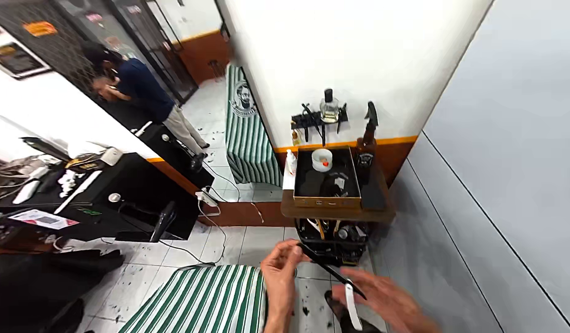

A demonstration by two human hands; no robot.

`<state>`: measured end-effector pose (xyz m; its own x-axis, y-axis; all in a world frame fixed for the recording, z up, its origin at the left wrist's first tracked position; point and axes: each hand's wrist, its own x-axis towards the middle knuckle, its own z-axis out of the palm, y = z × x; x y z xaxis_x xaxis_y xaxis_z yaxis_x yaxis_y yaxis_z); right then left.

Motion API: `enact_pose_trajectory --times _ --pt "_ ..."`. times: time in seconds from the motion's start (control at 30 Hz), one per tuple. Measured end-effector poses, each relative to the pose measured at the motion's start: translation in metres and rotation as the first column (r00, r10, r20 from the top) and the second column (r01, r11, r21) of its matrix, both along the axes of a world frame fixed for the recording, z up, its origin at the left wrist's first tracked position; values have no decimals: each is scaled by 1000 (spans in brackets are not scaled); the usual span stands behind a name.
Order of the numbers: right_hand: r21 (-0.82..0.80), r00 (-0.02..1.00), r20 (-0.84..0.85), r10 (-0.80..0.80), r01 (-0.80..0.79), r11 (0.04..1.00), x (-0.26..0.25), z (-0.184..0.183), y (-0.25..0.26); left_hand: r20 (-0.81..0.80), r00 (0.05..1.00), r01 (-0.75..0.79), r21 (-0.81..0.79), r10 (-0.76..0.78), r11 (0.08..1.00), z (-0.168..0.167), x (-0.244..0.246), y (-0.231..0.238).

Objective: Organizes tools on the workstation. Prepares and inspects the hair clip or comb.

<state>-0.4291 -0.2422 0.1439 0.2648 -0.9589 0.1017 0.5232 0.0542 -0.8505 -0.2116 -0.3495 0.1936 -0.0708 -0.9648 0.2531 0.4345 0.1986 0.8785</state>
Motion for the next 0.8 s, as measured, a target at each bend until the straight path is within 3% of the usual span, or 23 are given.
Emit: enact_pose_trajectory --times 0.1,0.17,0.37,0.53,0.8 --pt "46 975 88 202 -207 977 20 19 -4 -4 997 78 -21 -78 997 -5 -2 10" --pt "62 956 150 252 -264 963 23 18 -5 -27 994 105 -40 -106 994 -5 2 12" --pt "135 959 166 231 -254 958 32 17 -7 2 982 190 -91 -191 978 -2 15 7" --pt "106 970 149 192 -208 972 30 14 -14 13 962 274 -92 -274 957 -2 17 -5" --pt "53 971 123 205 -213 976 16 2 -36 -14 970 243 -59 -244 968 -13 9 -17"
